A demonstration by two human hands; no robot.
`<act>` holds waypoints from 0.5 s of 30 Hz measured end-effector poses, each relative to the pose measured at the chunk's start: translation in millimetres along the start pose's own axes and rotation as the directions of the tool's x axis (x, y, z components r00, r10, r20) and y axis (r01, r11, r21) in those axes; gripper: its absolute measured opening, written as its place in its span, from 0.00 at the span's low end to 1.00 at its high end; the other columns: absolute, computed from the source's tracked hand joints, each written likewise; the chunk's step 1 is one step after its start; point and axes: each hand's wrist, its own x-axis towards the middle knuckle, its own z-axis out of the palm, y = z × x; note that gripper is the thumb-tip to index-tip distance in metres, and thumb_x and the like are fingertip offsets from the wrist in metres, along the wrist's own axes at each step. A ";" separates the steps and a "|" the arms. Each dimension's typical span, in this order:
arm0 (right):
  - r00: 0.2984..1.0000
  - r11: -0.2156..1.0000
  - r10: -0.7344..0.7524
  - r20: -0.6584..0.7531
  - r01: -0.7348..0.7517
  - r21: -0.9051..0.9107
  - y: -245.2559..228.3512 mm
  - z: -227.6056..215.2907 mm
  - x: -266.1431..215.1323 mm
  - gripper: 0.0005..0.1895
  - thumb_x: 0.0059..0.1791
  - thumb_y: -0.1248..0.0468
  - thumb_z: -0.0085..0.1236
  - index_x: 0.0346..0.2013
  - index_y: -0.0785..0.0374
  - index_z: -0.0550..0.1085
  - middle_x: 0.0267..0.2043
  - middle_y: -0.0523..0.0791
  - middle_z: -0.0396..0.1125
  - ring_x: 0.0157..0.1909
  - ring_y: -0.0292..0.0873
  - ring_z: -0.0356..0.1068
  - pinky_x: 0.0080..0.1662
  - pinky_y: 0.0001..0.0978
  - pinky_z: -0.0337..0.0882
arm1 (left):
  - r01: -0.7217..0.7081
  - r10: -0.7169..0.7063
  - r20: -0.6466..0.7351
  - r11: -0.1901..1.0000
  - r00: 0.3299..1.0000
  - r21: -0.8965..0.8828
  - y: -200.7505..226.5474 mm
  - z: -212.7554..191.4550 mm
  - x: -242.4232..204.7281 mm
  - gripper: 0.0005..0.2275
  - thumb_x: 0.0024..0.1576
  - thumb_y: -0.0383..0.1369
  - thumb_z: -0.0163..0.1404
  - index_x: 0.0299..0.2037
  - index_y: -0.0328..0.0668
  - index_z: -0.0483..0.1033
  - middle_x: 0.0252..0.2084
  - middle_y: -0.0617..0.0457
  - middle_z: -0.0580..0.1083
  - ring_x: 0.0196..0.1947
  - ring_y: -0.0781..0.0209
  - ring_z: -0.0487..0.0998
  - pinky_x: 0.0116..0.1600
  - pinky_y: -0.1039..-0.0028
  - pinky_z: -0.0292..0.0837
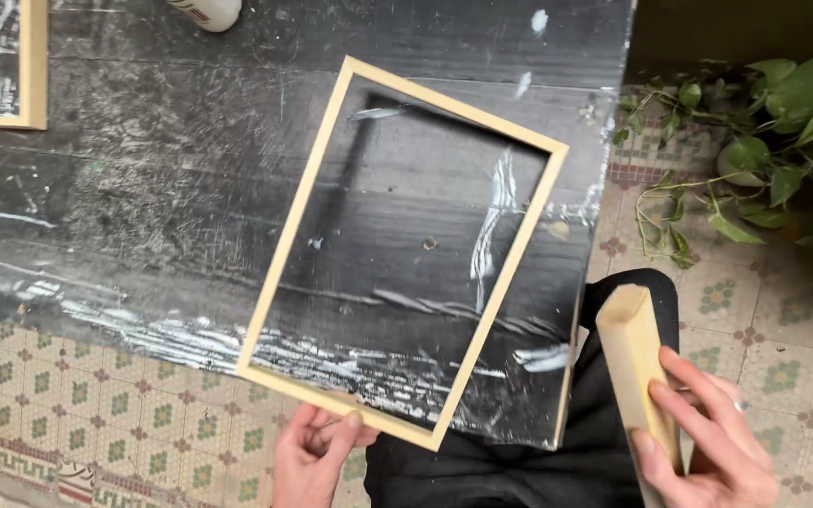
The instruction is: The recorder is sanding the surfaces and edges of several wooden frames using a handheld sanding block.
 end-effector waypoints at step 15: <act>0.814 0.814 -0.368 0.450 0.516 -0.267 -57.4 19.5 100.7 0.31 0.38 0.65 0.66 0.57 0.59 0.75 0.64 0.47 0.68 0.54 0.54 0.66 0.55 0.48 0.69 | -0.483 0.533 0.033 0.737 0.845 0.473 83.1 -11.1 -42.0 0.11 0.64 0.27 0.46 0.54 0.31 0.64 0.48 0.45 0.76 0.42 0.62 0.81 0.47 0.73 0.79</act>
